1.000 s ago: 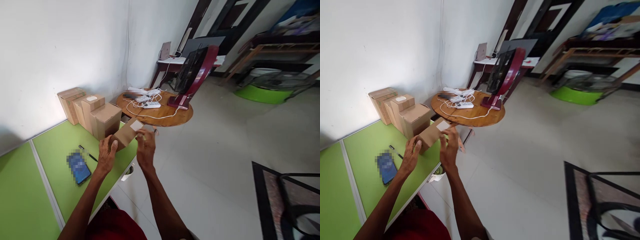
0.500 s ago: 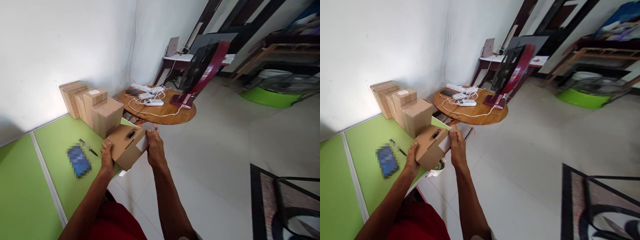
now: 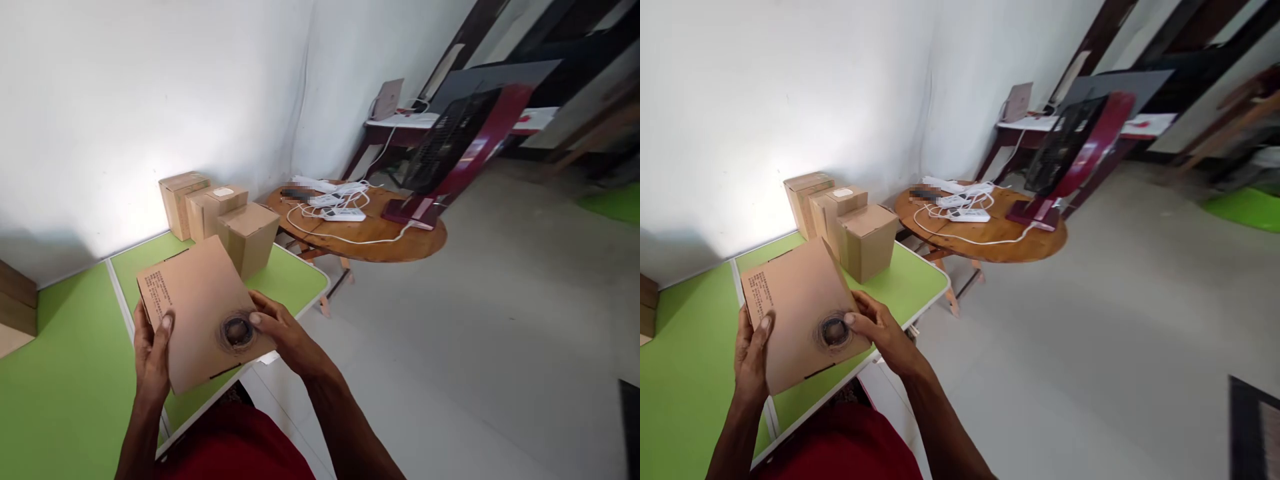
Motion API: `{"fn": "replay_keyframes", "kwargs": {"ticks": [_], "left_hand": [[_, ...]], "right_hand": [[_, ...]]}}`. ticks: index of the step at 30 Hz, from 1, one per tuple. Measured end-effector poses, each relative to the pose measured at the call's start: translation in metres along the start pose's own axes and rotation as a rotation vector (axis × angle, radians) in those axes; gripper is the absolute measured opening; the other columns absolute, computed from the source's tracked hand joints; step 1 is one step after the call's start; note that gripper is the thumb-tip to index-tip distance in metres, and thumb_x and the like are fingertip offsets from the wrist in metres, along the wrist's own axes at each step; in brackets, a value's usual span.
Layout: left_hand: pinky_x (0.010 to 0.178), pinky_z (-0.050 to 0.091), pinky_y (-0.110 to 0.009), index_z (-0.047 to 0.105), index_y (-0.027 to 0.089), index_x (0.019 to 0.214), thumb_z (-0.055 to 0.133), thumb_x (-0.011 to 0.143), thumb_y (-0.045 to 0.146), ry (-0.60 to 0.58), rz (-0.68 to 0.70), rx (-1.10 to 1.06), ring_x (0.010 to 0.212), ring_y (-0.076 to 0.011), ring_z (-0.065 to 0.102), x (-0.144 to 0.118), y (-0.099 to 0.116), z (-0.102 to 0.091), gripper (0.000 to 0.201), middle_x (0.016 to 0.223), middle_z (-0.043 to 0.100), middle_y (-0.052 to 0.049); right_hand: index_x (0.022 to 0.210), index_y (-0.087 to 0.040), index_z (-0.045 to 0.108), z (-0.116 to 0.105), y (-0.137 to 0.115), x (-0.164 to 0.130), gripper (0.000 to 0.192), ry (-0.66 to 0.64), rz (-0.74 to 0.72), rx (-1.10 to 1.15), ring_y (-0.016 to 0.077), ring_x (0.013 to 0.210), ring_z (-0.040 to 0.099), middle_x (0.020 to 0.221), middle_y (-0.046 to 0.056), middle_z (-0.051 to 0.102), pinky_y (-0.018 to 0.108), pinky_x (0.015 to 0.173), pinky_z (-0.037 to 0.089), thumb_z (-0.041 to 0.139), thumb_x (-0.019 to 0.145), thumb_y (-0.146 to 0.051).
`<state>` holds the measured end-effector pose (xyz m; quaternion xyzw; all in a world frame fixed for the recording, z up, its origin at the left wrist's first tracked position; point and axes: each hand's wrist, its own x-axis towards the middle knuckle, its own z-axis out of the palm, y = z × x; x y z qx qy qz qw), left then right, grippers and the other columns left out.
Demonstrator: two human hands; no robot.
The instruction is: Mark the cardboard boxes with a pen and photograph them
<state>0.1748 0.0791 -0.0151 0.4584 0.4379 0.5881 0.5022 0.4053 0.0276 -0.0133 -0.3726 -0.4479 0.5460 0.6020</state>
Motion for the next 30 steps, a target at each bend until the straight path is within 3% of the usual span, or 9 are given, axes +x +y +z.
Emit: {"fn": "replay_keyframes", "kwargs": {"ticks": [6, 11, 16, 19, 21, 23, 25, 27, 30], "left_hand": [[0.135, 0.045, -0.052, 0.072, 0.024, 0.152, 0.089, 0.08, 0.079, 0.169, -0.059, 0.018, 0.164, -0.0425, 0.053, 0.007, -0.017, -0.056, 0.092, 0.163, 0.069, -0.016], [0.123, 0.056, -0.063, 0.061, 0.019, 0.163, 0.086, 0.079, 0.085, 0.073, -0.075, 0.139, 0.148, -0.0479, 0.066, 0.008, -0.012, -0.091, 0.11, 0.155, 0.072, -0.024], [0.125, 0.05, -0.074, 0.022, 0.031, 0.185, 0.095, 0.075, 0.078, 0.123, 0.382, 0.642, 0.162, -0.0503, 0.052, 0.02, 0.015, -0.126, 0.141, 0.179, 0.048, -0.026], [0.127, 0.043, -0.08, 0.04, 0.033, 0.18, 0.087, 0.084, 0.08, -0.029, 0.627, 0.992, 0.163, -0.053, 0.05, 0.023, 0.029, -0.132, 0.117, 0.176, 0.054, -0.023], [0.123, 0.048, -0.078, 0.056, 0.03, 0.17, 0.081, 0.088, 0.083, -0.152, 0.683, 1.102, 0.153, -0.0529, 0.061, 0.022, 0.036, -0.129, 0.101, 0.163, 0.067, -0.023], [0.107, 0.062, -0.067, 0.07, 0.026, 0.154, 0.081, 0.086, 0.086, -0.209, 0.624, 1.108, 0.129, -0.0477, 0.076, 0.019, 0.041, -0.123, 0.091, 0.142, 0.079, -0.021], [0.082, 0.068, -0.051, 0.076, 0.022, 0.135, 0.085, 0.079, 0.086, -0.16, 0.472, 1.045, 0.102, -0.0395, 0.081, 0.015, 0.046, -0.12, 0.085, 0.12, 0.084, -0.017], [0.066, 0.064, -0.041, 0.076, 0.021, 0.122, 0.091, 0.07, 0.083, -0.035, 0.298, 0.931, 0.09, -0.0348, 0.08, 0.01, 0.047, -0.121, 0.082, 0.108, 0.084, -0.013], [0.07, 0.065, -0.038, 0.075, 0.021, 0.12, 0.097, 0.063, 0.075, 0.122, 0.109, 0.652, 0.095, -0.0336, 0.08, 0.002, 0.043, -0.125, 0.081, 0.111, 0.084, -0.012]], "right_hand": [[0.134, -0.023, 0.076, 0.025, 0.023, 0.023, 0.063, -0.04, -0.035, -0.044, 0.03, 0.114, 0.076, 0.125, 0.009, 0.082, 0.039, 0.095, 0.058, 0.092, 0.085, -0.059], [0.143, -0.023, 0.072, 0.027, 0.016, 0.039, 0.072, -0.166, -0.064, -0.246, 0.0358, 0.131, 0.073, 0.142, 0.011, 0.078, 0.045, 0.108, 0.057, 0.093, 0.08, -0.053], [0.147, -0.021, 0.074, 0.036, -0.014, 0.062, 0.07, -0.355, -0.213, -0.68, 0.037, 0.135, 0.071, 0.149, 0.014, 0.076, 0.047, 0.113, 0.057, 0.088, 0.081, -0.038], [0.146, -0.018, 0.075, 0.061, -0.033, 0.079, 0.068, -0.575, -0.323, -0.919, 0.0367, 0.13, 0.072, 0.142, 0.016, 0.077, 0.049, 0.112, 0.058, 0.088, 0.082, -0.034], [0.145, -0.017, 0.075, 0.081, -0.043, 0.089, 0.064, -0.727, -0.388, -1.02, 0.0363, 0.126, 0.072, 0.136, 0.016, 0.078, 0.051, 0.111, 0.059, 0.089, 0.085, -0.033], [0.145, -0.017, 0.075, 0.098, -0.048, 0.095, 0.058, -0.83, -0.469, -1.04, 0.035, 0.127, 0.071, 0.133, 0.016, 0.079, 0.052, 0.114, 0.058, 0.088, 0.091, -0.033], [0.15, -0.017, 0.072, 0.106, -0.05, 0.097, 0.058, -0.802, -0.544, -0.976, 0.0344, 0.135, 0.067, 0.141, 0.017, 0.077, 0.055, 0.122, 0.054, 0.086, 0.097, -0.035], [0.163, -0.019, 0.062, 0.104, -0.048, 0.097, 0.075, -0.661, -0.572, -0.858, 0.0359, 0.151, 0.059, 0.161, 0.019, 0.067, 0.059, 0.13, 0.048, 0.089, 0.098, -0.043], [0.175, -0.029, 0.048, 0.09, -0.035, 0.092, 0.103, -0.43, -0.473, -0.656, 0.0388, 0.165, 0.047, 0.179, 0.015, 0.051, 0.065, 0.137, 0.039, 0.096, 0.09, -0.06]]}}
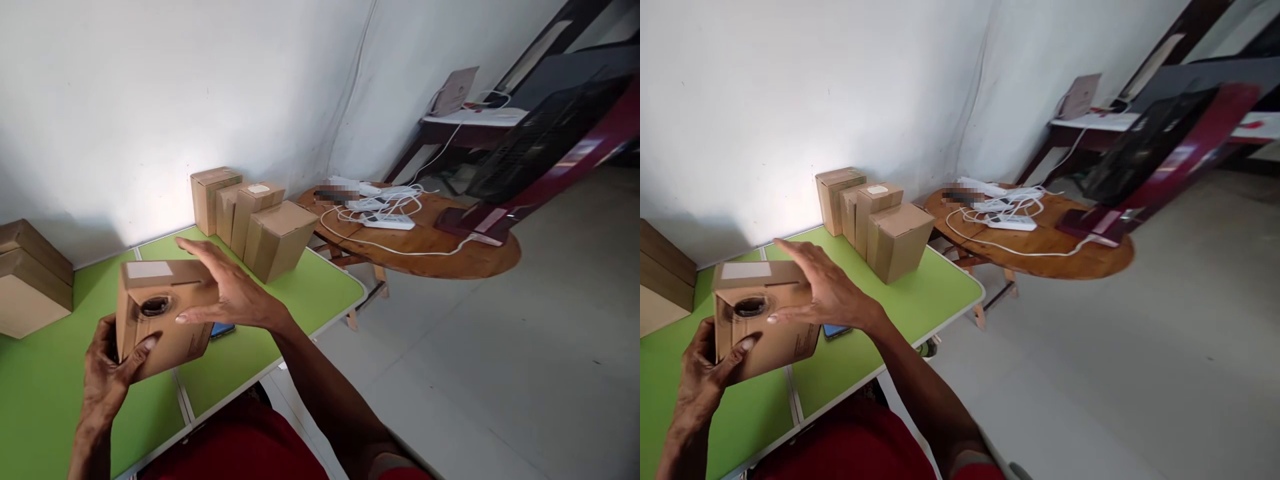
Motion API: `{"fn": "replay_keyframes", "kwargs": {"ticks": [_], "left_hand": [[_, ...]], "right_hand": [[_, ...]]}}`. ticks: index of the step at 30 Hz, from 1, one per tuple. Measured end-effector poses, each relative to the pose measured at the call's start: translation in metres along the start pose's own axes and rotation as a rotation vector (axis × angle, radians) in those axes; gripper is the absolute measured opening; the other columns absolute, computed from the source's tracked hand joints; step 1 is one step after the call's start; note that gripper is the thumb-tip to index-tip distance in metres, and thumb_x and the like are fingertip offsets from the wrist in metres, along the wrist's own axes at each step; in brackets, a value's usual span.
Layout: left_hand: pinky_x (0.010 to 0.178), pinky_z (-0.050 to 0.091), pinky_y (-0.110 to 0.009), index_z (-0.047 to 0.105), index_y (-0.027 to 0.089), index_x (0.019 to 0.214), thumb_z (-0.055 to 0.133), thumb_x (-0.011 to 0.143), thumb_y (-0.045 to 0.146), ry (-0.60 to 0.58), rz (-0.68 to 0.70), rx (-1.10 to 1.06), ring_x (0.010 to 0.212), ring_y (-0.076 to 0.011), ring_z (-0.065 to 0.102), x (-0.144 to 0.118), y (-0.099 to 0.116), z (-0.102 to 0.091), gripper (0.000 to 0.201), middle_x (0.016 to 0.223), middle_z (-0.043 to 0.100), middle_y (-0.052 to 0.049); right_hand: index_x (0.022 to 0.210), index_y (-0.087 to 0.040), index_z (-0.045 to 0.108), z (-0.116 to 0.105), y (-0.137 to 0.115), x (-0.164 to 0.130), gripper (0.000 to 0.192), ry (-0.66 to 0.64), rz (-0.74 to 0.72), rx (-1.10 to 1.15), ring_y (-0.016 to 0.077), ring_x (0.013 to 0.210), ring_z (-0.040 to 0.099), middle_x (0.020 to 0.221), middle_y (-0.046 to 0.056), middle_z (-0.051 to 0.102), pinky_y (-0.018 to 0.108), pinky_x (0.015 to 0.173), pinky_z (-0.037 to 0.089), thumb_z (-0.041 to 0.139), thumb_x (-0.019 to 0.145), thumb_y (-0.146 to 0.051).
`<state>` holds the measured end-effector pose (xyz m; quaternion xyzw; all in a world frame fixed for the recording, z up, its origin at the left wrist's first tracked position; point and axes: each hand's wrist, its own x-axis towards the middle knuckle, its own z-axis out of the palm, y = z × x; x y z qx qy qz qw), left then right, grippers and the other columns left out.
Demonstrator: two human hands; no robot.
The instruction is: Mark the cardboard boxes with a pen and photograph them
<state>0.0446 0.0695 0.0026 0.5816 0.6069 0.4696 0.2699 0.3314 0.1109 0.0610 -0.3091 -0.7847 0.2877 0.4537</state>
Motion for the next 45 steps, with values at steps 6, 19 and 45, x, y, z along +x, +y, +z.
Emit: {"fn": "replay_keyframes", "kwargs": {"ticks": [6, 19, 45], "left_hand": [[0.086, 0.068, -0.042, 0.078, 0.017, 0.127, 0.102, 0.06, 0.072, 0.049, -0.253, -0.449, 0.11, -0.037, 0.081, -0.019, -0.005, 0.023, 0.091, 0.123, 0.085, -0.017], [0.093, 0.07, -0.047, 0.075, 0.017, 0.134, 0.099, 0.061, 0.08, 0.037, -0.385, -0.58, 0.122, -0.0426, 0.08, -0.03, -0.014, 0.019, 0.099, 0.136, 0.082, -0.019], [0.084, 0.06, -0.044, 0.067, 0.023, 0.129, 0.076, 0.073, 0.092, 0.268, -0.295, -0.009, 0.107, -0.0378, 0.074, -0.056, -0.013, 0.025, 0.089, 0.116, 0.079, -0.014]], "right_hand": [[0.179, -0.032, 0.04, 0.033, 0.034, -0.036, 0.124, 0.237, 0.407, 0.518, 0.0414, 0.161, 0.054, 0.177, 0.018, 0.052, 0.061, 0.128, 0.05, 0.095, 0.078, -0.08], [0.131, -0.025, 0.079, 0.095, 0.056, -0.077, 0.069, 0.136, 0.609, 0.873, 0.0335, 0.12, 0.079, 0.131, 0.01, 0.083, 0.05, 0.112, 0.06, 0.087, 0.083, -0.075], [0.152, -0.024, 0.053, 0.133, 0.023, -0.03, 0.107, 0.315, 0.757, 0.103, 0.043, 0.143, 0.069, 0.148, 0.019, 0.071, 0.059, 0.122, 0.057, 0.103, 0.063, -0.057]]}}
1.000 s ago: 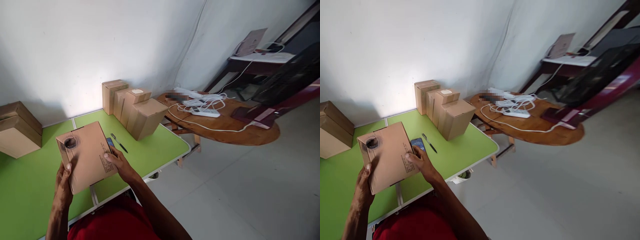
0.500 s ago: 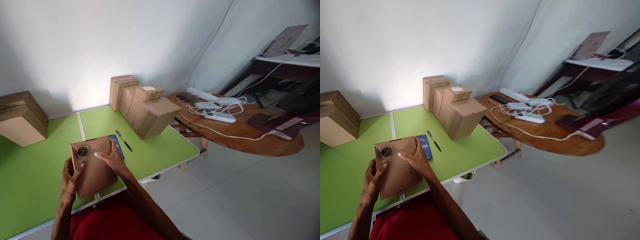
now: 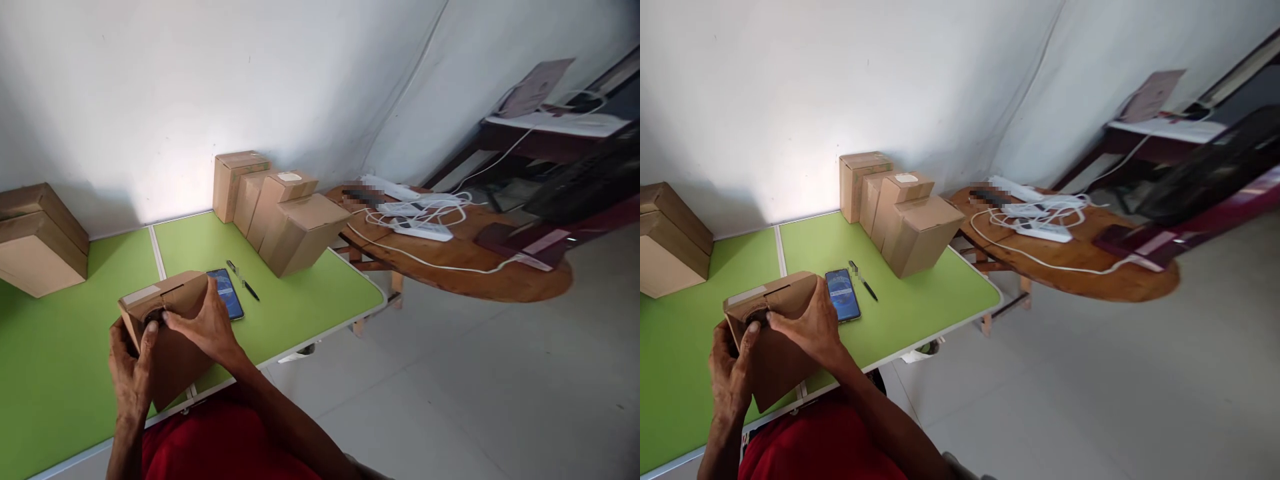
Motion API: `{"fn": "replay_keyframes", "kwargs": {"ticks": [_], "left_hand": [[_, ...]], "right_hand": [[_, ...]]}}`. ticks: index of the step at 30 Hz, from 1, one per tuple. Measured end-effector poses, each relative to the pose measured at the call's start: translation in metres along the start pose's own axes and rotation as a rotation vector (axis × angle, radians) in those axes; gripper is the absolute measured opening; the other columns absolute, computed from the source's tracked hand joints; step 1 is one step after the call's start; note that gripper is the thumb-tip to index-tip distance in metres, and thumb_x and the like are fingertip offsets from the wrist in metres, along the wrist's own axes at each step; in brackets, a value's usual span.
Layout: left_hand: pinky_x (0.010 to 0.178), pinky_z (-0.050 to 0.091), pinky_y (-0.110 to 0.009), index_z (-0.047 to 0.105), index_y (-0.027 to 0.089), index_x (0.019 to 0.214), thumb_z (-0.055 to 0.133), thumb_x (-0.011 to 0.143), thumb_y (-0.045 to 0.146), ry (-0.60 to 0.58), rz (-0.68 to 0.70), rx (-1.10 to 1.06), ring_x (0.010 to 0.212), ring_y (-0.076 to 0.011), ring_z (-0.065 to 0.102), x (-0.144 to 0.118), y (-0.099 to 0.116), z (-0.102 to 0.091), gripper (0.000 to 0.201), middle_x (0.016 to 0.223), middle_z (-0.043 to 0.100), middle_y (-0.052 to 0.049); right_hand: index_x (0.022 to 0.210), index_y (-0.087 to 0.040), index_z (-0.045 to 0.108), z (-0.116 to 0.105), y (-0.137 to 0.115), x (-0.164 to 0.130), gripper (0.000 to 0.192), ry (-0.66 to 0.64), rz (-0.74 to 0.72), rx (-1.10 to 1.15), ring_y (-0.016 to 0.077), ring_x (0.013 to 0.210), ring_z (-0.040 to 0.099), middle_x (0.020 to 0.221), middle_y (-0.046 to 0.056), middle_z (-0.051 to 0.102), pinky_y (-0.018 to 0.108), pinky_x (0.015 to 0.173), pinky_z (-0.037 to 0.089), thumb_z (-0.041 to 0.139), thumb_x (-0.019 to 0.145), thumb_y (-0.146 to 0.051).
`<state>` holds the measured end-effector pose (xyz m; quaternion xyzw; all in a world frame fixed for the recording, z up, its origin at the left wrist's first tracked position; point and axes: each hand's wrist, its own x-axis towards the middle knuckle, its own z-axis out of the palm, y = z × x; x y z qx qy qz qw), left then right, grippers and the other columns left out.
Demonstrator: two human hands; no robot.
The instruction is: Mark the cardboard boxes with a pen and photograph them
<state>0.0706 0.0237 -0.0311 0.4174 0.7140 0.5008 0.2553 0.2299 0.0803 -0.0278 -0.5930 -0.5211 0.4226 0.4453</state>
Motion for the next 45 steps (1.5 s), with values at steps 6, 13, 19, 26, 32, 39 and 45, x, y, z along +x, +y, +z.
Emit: {"fn": "replay_keyframes", "kwargs": {"ticks": [6, 13, 19, 26, 32, 39, 45], "left_hand": [[0.076, 0.056, -0.04, 0.068, 0.025, 0.11, 0.072, 0.075, 0.085, 0.04, 0.016, 0.09, 0.093, -0.0335, 0.07, 0.004, 0.011, -0.004, 0.07, 0.098, 0.076, -0.009], [0.074, 0.051, -0.039, 0.07, 0.025, 0.113, 0.07, 0.078, 0.08, 0.064, 0.037, 0.133, 0.089, -0.0319, 0.066, 0.001, 0.011, -0.006, 0.064, 0.095, 0.073, -0.008], [0.073, 0.047, -0.039, 0.069, 0.025, 0.106, 0.065, 0.079, 0.094, 0.06, 0.009, 0.103, 0.089, -0.0312, 0.063, 0.007, 0.002, -0.009, 0.075, 0.092, 0.071, -0.008], [0.078, 0.05, -0.039, 0.075, 0.021, 0.116, 0.07, 0.077, 0.095, 0.077, -0.129, -0.048, 0.102, -0.0327, 0.068, 0.032, -0.032, -0.014, 0.084, 0.11, 0.077, -0.01], [0.089, 0.062, -0.043, 0.066, 0.021, 0.132, 0.101, 0.056, 0.071, -0.079, -0.152, -0.309, 0.116, -0.0355, 0.073, 0.044, -0.05, -0.01, 0.098, 0.132, 0.076, -0.014], [0.118, 0.06, -0.053, 0.057, 0.028, 0.154, 0.104, 0.069, 0.056, -0.26, -0.044, -0.328, 0.145, -0.0404, 0.067, 0.03, -0.062, -0.017, 0.102, 0.155, 0.07, -0.014], [0.125, 0.057, -0.054, 0.051, 0.029, 0.162, 0.103, 0.072, 0.053, -0.305, 0.004, -0.291, 0.151, -0.0415, 0.065, 0.024, -0.07, -0.013, 0.107, 0.164, 0.066, -0.015]], "right_hand": [[0.167, -0.022, 0.039, 0.02, 0.004, -0.002, 0.126, 0.032, -0.067, -0.013, 0.0454, 0.165, 0.049, 0.172, 0.024, 0.053, 0.062, 0.137, 0.043, 0.104, 0.065, -0.056], [0.16, -0.023, 0.046, 0.023, -0.002, 0.001, 0.119, 0.047, -0.076, -0.08, 0.0461, 0.149, 0.063, 0.155, 0.022, 0.064, 0.062, 0.125, 0.055, 0.105, 0.062, -0.057], [0.155, -0.025, 0.055, 0.009, 0.017, 0.007, 0.098, -0.047, -0.209, -0.021, 0.038, 0.145, 0.066, 0.153, 0.016, 0.067, 0.053, 0.123, 0.056, 0.101, 0.076, -0.06], [0.124, -0.022, 0.074, -0.073, 0.085, 0.054, 0.031, 0.194, -0.038, -0.395, 0.0319, 0.125, 0.07, 0.133, 0.015, 0.076, 0.047, 0.112, 0.056, 0.073, 0.107, -0.048], [0.1, -0.019, 0.074, -0.113, 0.109, 0.085, 0.003, 0.207, 0.186, -0.519, 0.0343, 0.12, 0.073, 0.112, 0.018, 0.08, 0.04, 0.101, 0.051, 0.075, 0.098, -0.021], [0.069, -0.025, 0.057, -0.115, 0.097, 0.09, 0.03, 0.179, 0.16, -0.322, 0.0311, 0.094, 0.078, 0.077, 0.01, 0.076, 0.034, 0.08, 0.052, 0.075, 0.092, -0.027], [0.1, -0.025, 0.063, -0.083, 0.049, 0.044, 0.041, -0.025, -0.169, 0.483, 0.0185, 0.061, 0.073, 0.08, 0.001, 0.079, 0.028, 0.057, 0.057, 0.081, 0.096, -0.062]]}}
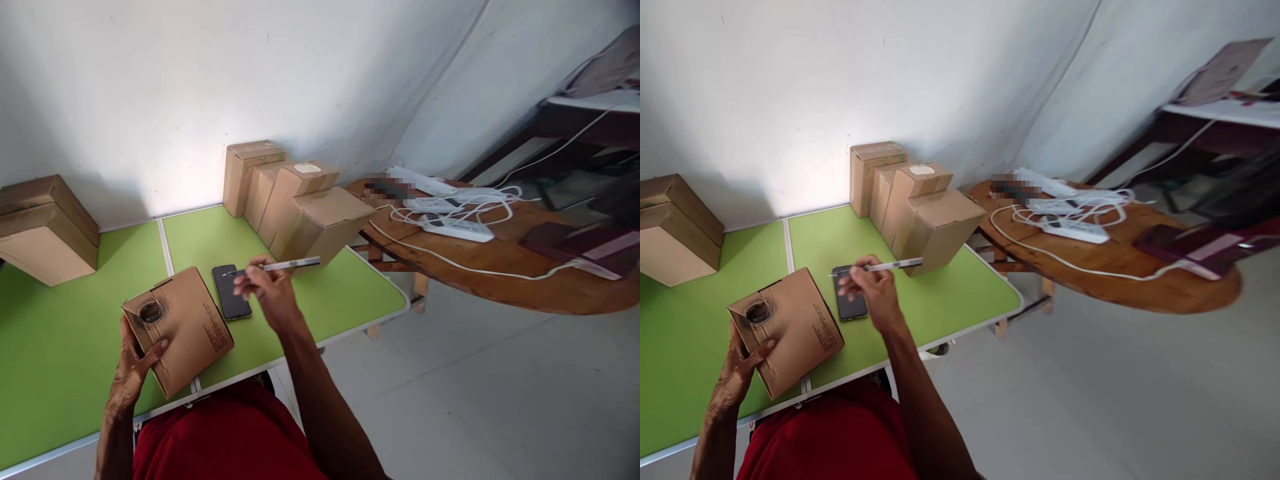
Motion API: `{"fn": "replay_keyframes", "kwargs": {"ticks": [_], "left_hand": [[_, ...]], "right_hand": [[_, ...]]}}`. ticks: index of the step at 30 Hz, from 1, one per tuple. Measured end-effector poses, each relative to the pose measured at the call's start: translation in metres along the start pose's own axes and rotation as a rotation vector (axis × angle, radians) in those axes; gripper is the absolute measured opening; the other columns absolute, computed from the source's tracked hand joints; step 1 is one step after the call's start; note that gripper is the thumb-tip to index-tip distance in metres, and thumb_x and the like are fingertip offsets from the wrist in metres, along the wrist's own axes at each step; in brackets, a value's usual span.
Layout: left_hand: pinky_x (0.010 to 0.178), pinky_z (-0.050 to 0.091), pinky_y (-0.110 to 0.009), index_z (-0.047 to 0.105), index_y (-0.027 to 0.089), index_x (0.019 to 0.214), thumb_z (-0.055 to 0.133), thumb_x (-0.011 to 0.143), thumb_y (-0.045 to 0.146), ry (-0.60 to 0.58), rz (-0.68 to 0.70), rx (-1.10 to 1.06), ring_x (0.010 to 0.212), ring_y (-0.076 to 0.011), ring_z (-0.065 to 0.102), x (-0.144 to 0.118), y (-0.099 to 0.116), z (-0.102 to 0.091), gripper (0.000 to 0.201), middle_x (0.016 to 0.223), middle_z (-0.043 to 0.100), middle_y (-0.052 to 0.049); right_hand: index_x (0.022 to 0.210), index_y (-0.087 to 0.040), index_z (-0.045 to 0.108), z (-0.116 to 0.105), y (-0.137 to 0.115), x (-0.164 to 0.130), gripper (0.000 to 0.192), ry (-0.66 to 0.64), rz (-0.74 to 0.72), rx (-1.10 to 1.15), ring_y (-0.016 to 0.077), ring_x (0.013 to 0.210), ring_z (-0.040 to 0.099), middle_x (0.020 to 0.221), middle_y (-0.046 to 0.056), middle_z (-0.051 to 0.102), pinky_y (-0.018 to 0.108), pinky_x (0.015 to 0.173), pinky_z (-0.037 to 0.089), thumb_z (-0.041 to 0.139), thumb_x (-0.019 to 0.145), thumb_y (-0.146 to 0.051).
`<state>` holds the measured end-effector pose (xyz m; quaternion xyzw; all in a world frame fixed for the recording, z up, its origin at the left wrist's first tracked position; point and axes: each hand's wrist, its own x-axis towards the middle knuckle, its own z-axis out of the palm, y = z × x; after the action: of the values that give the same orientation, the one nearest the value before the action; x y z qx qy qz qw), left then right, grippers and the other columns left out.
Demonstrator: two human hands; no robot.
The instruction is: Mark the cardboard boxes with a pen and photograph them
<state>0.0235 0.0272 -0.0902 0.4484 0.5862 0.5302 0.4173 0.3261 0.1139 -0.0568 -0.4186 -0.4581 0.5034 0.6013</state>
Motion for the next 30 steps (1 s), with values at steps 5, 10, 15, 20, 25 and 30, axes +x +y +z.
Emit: {"fn": "replay_keyframes", "kwargs": {"ticks": [5, 10, 15, 20, 25, 30], "left_hand": [[0.121, 0.059, -0.055, 0.052, 0.027, 0.158, 0.103, 0.07, 0.053, -0.039, -0.004, 0.0, 0.147, -0.0419, 0.069, -0.005, 0.018, 0.016, 0.105, 0.161, 0.068, -0.017], [0.125, 0.056, -0.054, 0.054, 0.027, 0.156, 0.102, 0.069, 0.051, -0.071, -0.016, 0.005, 0.148, -0.0404, 0.069, -0.011, 0.027, 0.026, 0.102, 0.157, 0.07, -0.016], [0.122, 0.058, -0.056, 0.054, 0.026, 0.155, 0.101, 0.068, 0.056, -0.051, -0.021, 0.006, 0.145, -0.0414, 0.07, -0.01, 0.023, 0.028, 0.104, 0.154, 0.072, -0.017], [0.13, 0.051, -0.055, 0.049, 0.027, 0.161, 0.102, 0.07, 0.054, -0.065, -0.017, 0.047, 0.155, -0.0403, 0.063, -0.009, 0.025, 0.026, 0.109, 0.166, 0.064, -0.018], [0.127, 0.053, -0.057, 0.051, 0.027, 0.161, 0.101, 0.07, 0.058, -0.04, 0.009, 0.033, 0.151, -0.041, 0.066, -0.005, 0.014, 0.025, 0.109, 0.163, 0.067, -0.017], [0.12, 0.059, -0.056, 0.055, 0.026, 0.155, 0.102, 0.066, 0.059, -0.019, -0.016, 0.032, 0.143, -0.0421, 0.071, -0.004, 0.014, 0.025, 0.106, 0.155, 0.071, -0.017]], "right_hand": [[0.109, -0.026, 0.072, 0.085, 0.006, -0.041, 0.041, -0.343, -0.015, 0.304, 0.0204, 0.078, 0.082, 0.093, 0.003, 0.082, 0.03, 0.065, 0.067, 0.087, 0.096, -0.062], [0.115, -0.026, 0.076, 0.114, 0.028, -0.055, 0.044, -0.309, -0.025, 0.241, 0.0194, 0.087, 0.082, 0.115, 0.006, 0.08, 0.032, 0.077, 0.07, 0.082, 0.099, -0.065], [0.119, -0.026, 0.078, 0.108, 0.035, -0.053, 0.042, -0.293, -0.087, 0.144, 0.0174, 0.078, 0.078, 0.111, 0.006, 0.079, 0.029, 0.068, 0.065, 0.076, 0.105, -0.065], [0.117, -0.025, 0.082, 0.109, 0.034, -0.051, 0.039, -0.279, -0.165, 0.075, 0.0224, 0.094, 0.082, 0.116, 0.009, 0.081, 0.034, 0.079, 0.07, 0.075, 0.105, -0.062], [0.112, -0.024, 0.081, 0.101, 0.026, -0.052, 0.031, -0.35, -0.128, -0.017, 0.0193, 0.083, 0.079, 0.105, 0.006, 0.081, 0.028, 0.068, 0.062, 0.074, 0.105, -0.053], [0.1, -0.022, 0.076, 0.085, 0.018, -0.052, 0.025, -0.311, -0.064, -0.085, 0.0162, 0.065, 0.07, 0.078, 0.001, 0.073, 0.025, 0.059, 0.053, 0.072, 0.102, -0.046]]}}
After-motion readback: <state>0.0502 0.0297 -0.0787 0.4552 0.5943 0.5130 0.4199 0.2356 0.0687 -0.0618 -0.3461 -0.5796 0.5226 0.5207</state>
